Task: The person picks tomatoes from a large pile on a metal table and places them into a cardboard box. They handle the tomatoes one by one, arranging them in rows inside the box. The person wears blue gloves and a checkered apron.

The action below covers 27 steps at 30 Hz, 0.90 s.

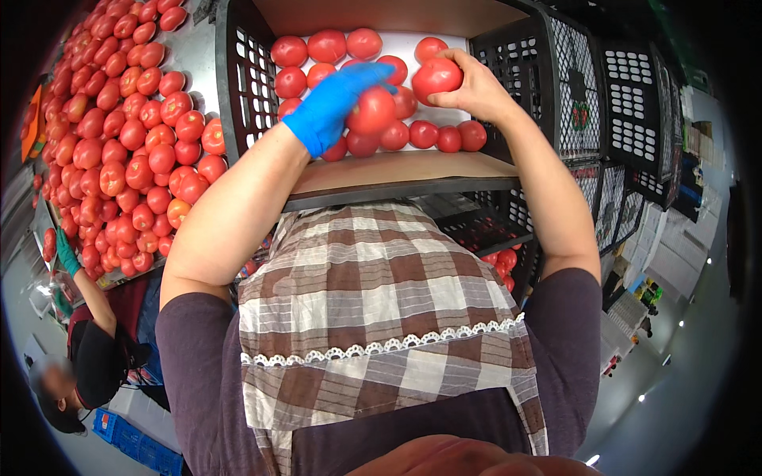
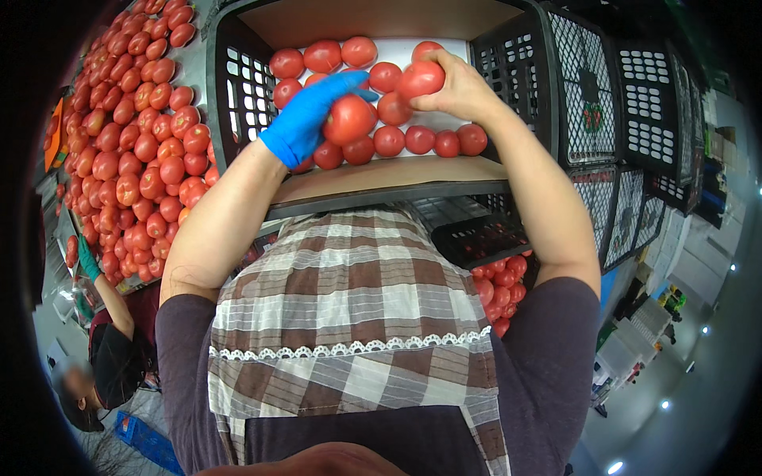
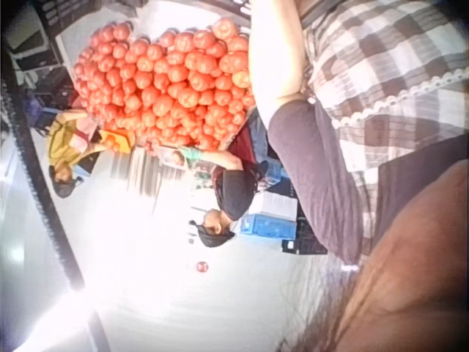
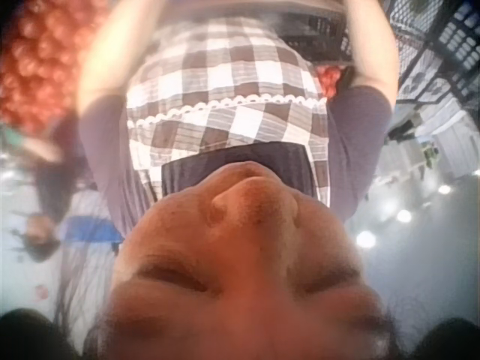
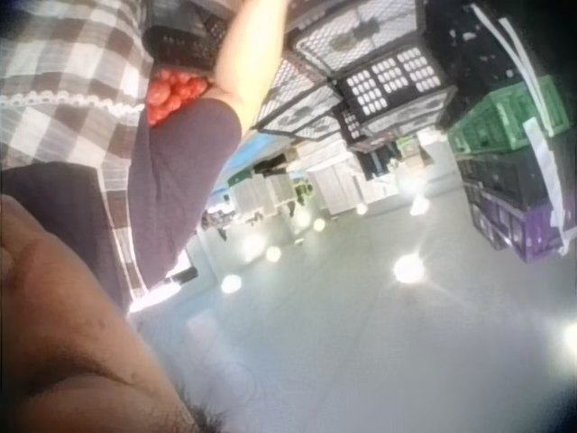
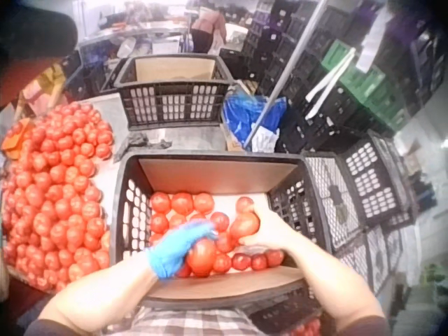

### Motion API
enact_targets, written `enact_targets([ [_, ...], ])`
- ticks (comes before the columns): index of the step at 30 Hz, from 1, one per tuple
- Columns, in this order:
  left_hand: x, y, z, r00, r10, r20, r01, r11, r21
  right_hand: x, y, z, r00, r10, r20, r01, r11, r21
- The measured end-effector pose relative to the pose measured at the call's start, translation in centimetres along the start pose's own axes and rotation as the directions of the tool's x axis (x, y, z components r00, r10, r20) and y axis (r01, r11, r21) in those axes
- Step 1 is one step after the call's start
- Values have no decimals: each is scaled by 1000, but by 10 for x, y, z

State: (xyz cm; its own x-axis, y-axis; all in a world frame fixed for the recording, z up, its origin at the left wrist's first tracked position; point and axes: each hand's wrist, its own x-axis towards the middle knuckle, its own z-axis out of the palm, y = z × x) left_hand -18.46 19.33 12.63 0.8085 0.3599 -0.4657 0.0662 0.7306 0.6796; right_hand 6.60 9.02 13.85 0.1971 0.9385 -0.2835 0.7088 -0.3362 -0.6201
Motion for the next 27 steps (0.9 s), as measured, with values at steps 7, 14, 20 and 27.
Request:
enact_targets([
  [7, 18, 4, -15, 975, 65, -213, -115, 966, -232, 47, 93, 8, 922, 354, 159, -171, 738, -653],
  [14, 24, 1, -26, 961, 153, -230, -214, 939, -269, 29, 98, -4, 935, 305, 181, -16, 547, -837],
  [20, 21, 5, -28, 967, 181, -178, -223, 942, -250, -2, 87, 25, 713, 523, 467, 192, 495, -847],
  [27, 6, 6, -14, 990, 81, -118, -94, 990, -103, -7, 55, -15, 850, 440, 288, -3, 551, -834],
])
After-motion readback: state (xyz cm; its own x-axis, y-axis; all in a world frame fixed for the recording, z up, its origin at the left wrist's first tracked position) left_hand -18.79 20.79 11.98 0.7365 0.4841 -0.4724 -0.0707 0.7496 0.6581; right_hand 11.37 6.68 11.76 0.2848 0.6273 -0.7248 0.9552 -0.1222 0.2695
